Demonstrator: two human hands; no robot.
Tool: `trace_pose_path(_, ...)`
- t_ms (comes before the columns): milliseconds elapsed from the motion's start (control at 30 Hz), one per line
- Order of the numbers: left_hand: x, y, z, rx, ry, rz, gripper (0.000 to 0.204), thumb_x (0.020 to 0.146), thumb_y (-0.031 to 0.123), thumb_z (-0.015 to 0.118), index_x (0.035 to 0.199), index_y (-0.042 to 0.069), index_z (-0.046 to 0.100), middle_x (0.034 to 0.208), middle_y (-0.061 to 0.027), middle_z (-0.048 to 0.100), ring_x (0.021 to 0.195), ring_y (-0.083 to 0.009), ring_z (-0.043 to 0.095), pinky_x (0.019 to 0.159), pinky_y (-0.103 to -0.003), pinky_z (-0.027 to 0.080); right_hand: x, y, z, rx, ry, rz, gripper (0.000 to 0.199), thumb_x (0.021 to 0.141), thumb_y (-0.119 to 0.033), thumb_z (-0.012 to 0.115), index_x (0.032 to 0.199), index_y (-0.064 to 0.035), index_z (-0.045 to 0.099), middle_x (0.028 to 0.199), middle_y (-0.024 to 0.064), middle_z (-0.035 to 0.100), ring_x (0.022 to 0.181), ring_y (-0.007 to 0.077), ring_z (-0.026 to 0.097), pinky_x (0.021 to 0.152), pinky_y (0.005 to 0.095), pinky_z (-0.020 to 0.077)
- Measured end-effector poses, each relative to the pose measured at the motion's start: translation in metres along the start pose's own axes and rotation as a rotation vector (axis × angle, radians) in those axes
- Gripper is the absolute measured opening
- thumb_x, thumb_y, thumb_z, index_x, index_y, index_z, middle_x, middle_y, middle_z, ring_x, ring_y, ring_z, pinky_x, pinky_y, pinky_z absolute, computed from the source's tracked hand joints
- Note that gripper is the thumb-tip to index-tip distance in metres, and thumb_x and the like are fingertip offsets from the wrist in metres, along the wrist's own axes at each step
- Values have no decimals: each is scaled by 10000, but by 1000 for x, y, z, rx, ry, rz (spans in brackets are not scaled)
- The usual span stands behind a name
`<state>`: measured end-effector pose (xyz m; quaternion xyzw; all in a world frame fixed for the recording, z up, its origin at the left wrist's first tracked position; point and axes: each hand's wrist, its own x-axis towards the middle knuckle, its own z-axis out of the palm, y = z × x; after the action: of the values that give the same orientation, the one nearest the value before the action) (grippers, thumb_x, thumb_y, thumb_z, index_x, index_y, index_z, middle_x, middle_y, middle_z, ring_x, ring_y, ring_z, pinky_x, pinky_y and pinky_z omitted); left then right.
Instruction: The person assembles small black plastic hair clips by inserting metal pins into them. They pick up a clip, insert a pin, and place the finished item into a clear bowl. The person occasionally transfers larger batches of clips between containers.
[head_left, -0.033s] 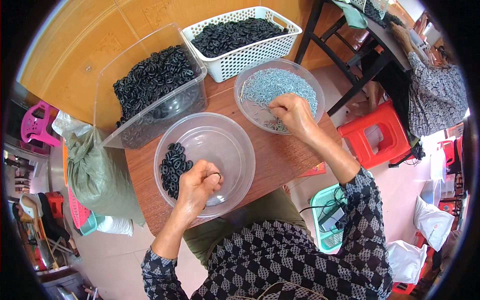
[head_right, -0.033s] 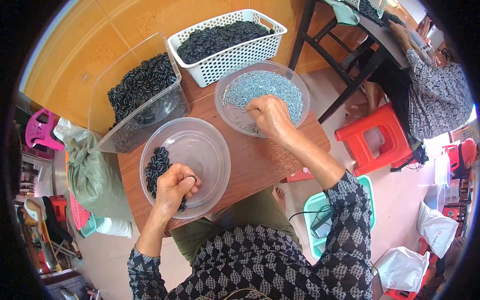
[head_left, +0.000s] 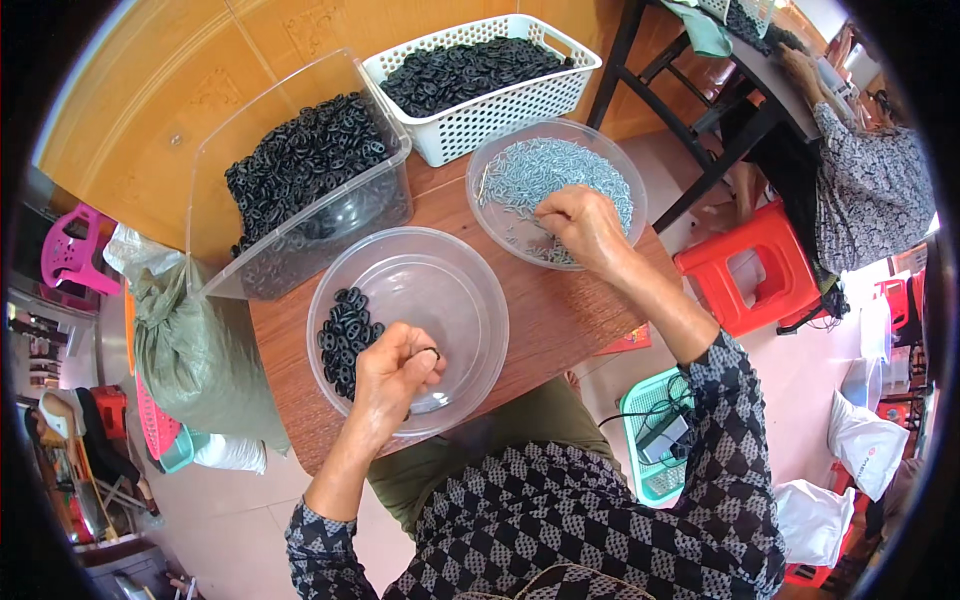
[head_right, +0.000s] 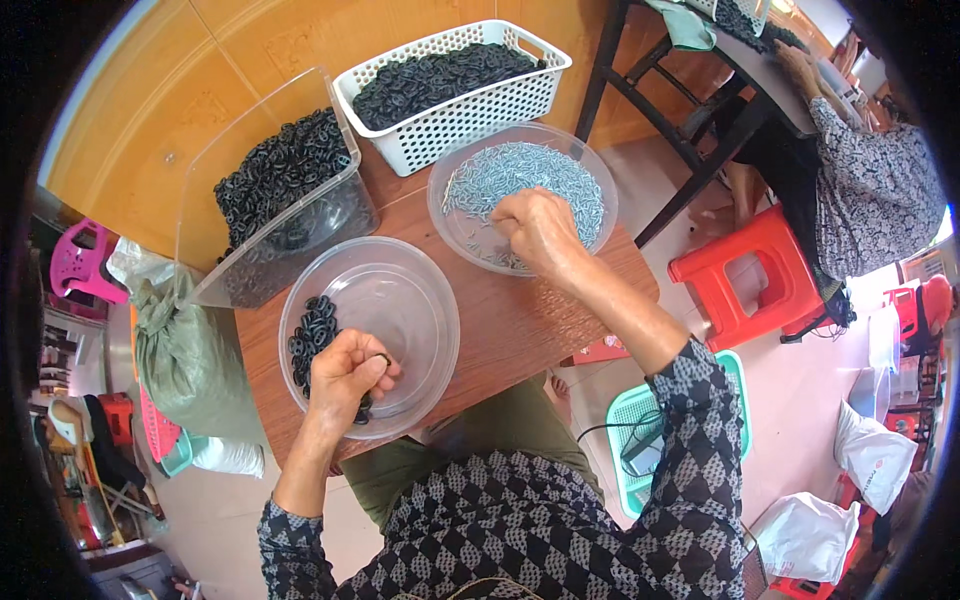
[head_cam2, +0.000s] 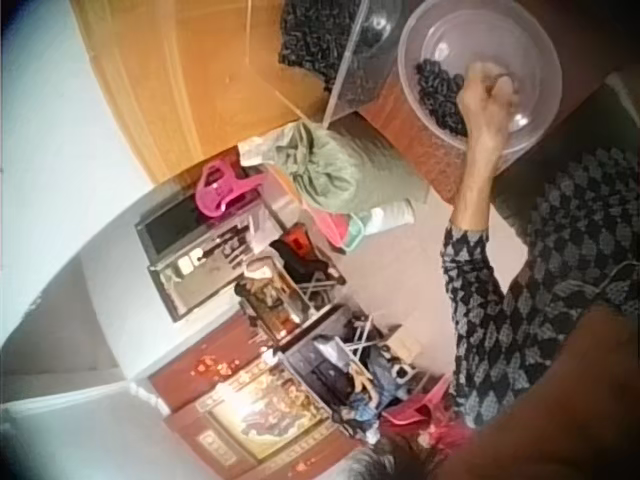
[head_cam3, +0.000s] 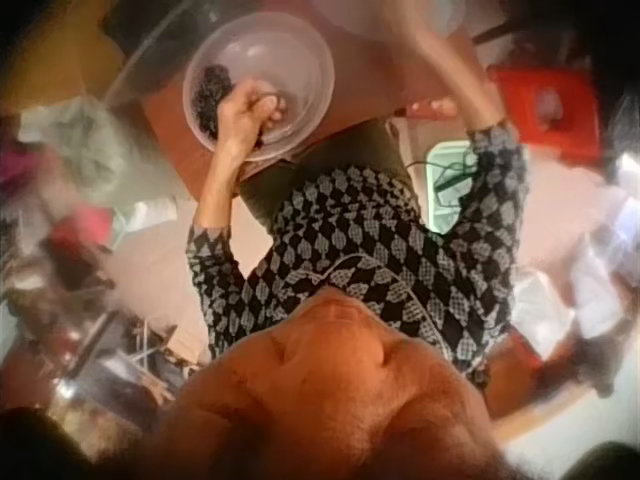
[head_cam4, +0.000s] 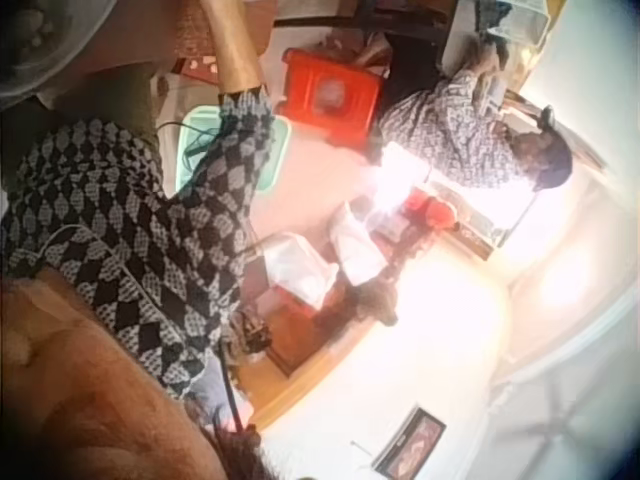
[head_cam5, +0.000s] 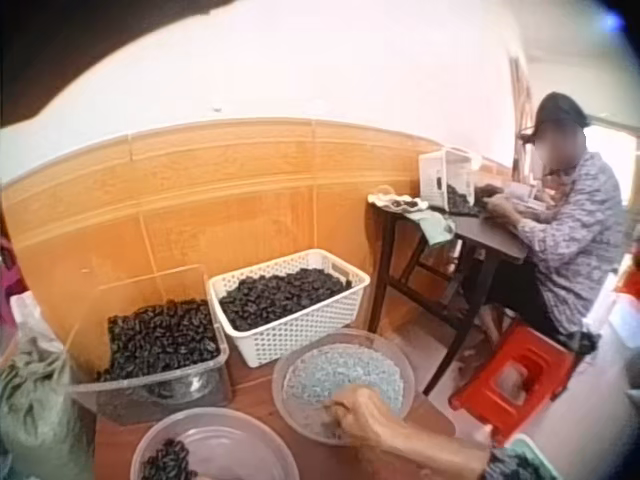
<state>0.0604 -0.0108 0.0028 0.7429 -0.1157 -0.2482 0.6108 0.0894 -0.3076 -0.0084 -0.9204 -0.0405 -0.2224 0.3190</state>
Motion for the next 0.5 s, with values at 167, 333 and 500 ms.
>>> trace_pose_path(167, -14, 7, 3, -188, 55, -71, 32, 848, 31, 575, 852, 1, 564, 725, -71, 622, 615, -96, 562, 566, -213, 468, 8, 18, 15, -257, -198, -136, 86, 690, -77, 675, 775, -67, 680, 767, 98, 625, 812, 287, 585, 710, 395, 468)
trace_pose_path(333, -20, 2, 7, -252, 99, -61, 34, 828, 23, 607, 848, -2, 593, 701, -67, 628, 573, -88, 557, 540, -205, 464, 17, 10, 27, -210, -206, -224, 104, 687, -60, 665, 784, -93, 682, 764, 94, 589, 802, 282, 558, 683, 395, 462)
trace_pose_path(500, -21, -1, 10, -324, 90, -51, 40, 824, 20, 619, 848, -5, 600, 700, -68, 631, 574, -91, 565, 533, -201, 465, 24, 12, 33, -328, -287, -357, 63, 693, -26, 620, 740, -57, 649, 740, 105, 569, 767, 278, 540, 652, 381, 462)
